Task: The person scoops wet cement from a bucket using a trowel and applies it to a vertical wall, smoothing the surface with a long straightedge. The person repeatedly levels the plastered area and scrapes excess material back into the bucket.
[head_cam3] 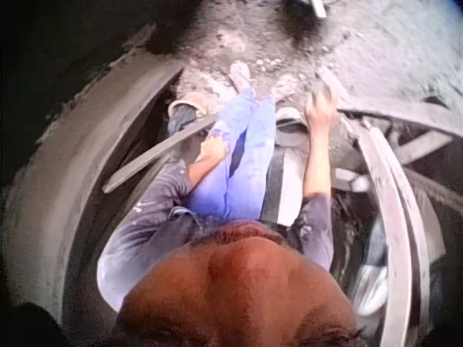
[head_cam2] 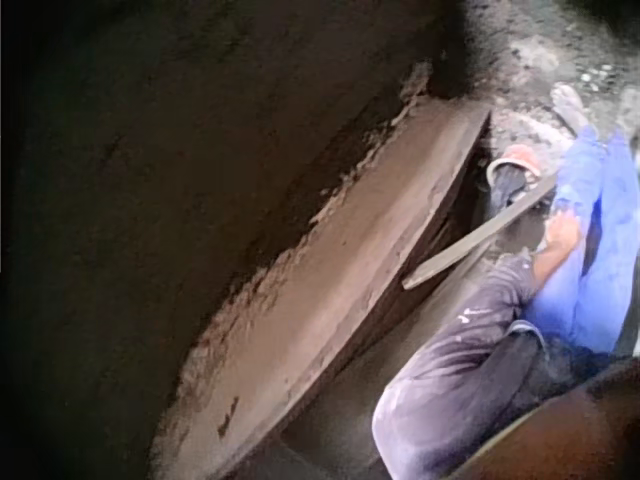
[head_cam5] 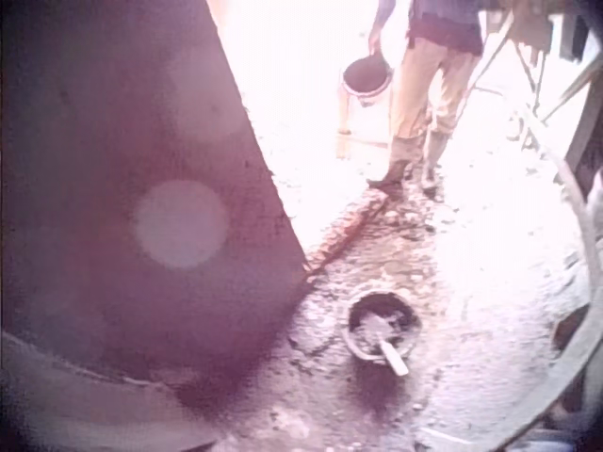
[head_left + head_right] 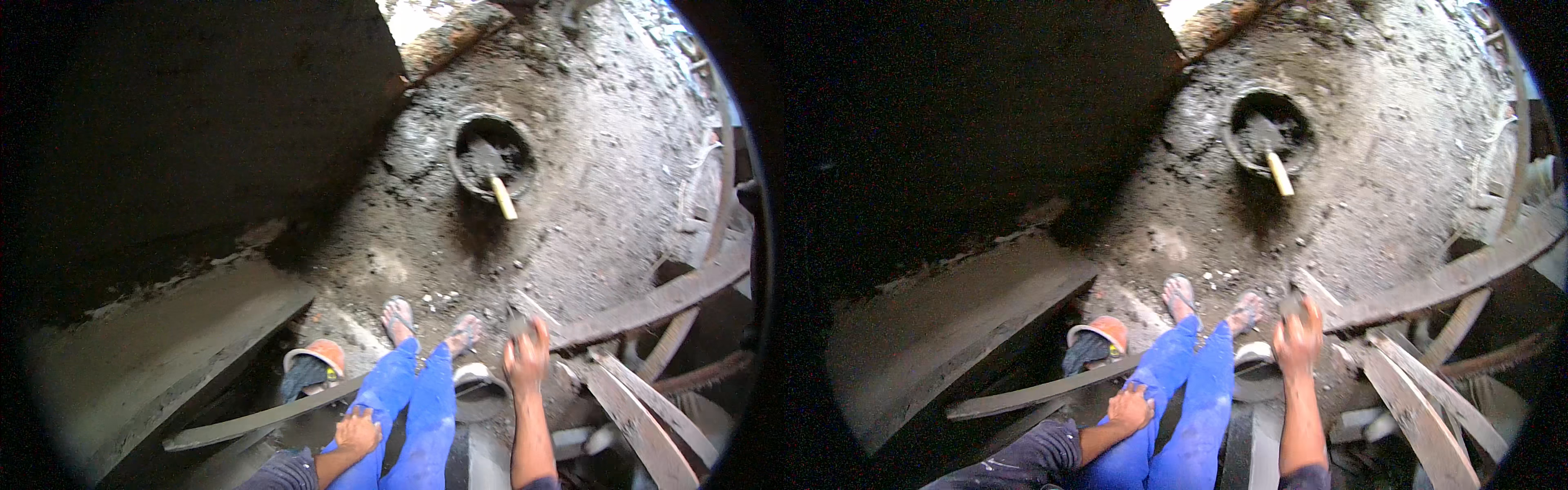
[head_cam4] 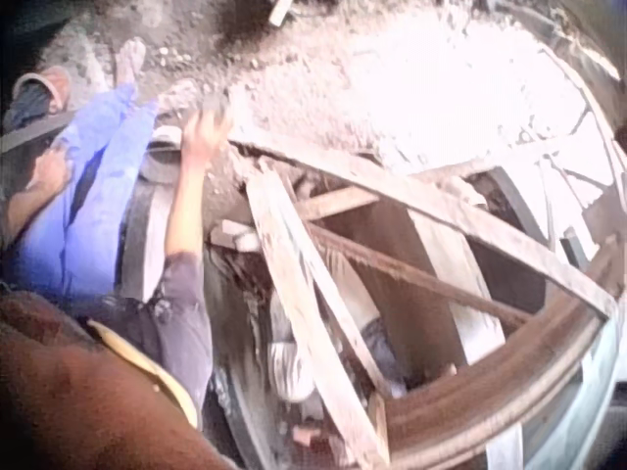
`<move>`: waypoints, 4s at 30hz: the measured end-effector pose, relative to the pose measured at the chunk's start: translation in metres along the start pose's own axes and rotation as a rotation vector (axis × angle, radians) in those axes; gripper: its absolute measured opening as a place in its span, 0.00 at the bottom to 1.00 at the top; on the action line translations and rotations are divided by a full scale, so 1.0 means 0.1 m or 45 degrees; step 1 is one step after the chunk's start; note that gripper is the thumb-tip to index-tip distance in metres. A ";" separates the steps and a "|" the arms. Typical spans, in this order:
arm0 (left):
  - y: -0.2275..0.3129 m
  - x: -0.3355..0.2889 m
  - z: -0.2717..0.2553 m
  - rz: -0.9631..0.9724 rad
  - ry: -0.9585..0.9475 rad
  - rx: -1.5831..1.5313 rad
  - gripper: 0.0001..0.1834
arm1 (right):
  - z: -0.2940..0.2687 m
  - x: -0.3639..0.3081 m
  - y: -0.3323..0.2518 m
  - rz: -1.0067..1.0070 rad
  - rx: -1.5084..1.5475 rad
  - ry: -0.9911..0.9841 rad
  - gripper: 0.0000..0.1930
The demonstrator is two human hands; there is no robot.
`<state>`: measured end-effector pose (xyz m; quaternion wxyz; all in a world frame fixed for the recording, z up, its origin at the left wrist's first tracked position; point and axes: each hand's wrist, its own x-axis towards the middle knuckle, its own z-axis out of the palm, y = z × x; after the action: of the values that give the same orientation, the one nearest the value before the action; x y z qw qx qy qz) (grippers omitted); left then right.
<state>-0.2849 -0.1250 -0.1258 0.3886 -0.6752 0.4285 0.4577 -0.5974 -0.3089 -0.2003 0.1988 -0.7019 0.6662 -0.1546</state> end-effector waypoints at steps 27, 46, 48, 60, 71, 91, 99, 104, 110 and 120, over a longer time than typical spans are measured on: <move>-0.04 0.07 -0.07 0.018 0.027 -0.123 0.26 | -0.02 2.72 -0.25 -0.106 -0.425 -0.499 0.16; -0.09 0.12 -0.16 0.034 -0.004 -0.087 0.25 | -0.18 2.14 0.00 0.407 -0.401 -0.870 0.21; -0.09 0.12 -0.12 0.040 0.000 -0.072 0.25 | -0.19 1.26 0.09 0.444 -0.324 -0.922 0.18; 0.10 0.11 0.01 -0.037 -0.112 -0.023 0.26 | 0.67 -0.87 0.45 0.777 -0.076 -0.930 0.16; 0.31 0.17 -0.25 -0.089 -0.008 -0.055 0.24 | 1.65 2.86 0.44 0.395 -0.399 -0.432 0.20; 0.27 0.46 -1.53 0.115 0.246 -0.522 0.22 | 1.64 3.69 0.02 0.434 -0.578 -0.694 0.12; 0.38 0.73 -1.82 0.362 0.354 -0.574 0.18 | 0.64 4.07 0.29 0.258 -0.598 -0.714 0.13; 0.49 0.89 -1.86 0.324 0.380 -0.735 0.17 | 1.22 4.16 -0.01 0.353 -0.471 -0.836 0.14; 1.01 1.77 -2.13 0.418 0.492 -1.054 0.20 | 1.33 3.62 -0.06 0.465 -0.711 -1.000 0.14; 2.56 3.76 -3.54 0.380 0.623 -1.125 0.17 | 0.60 4.01 0.51 0.167 -0.518 -1.131 0.12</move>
<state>-0.3428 -0.6179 -0.4191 -0.1140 -0.7934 0.3645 0.4740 -0.5871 -0.7062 -0.2965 0.3318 -0.6813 0.5764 0.3057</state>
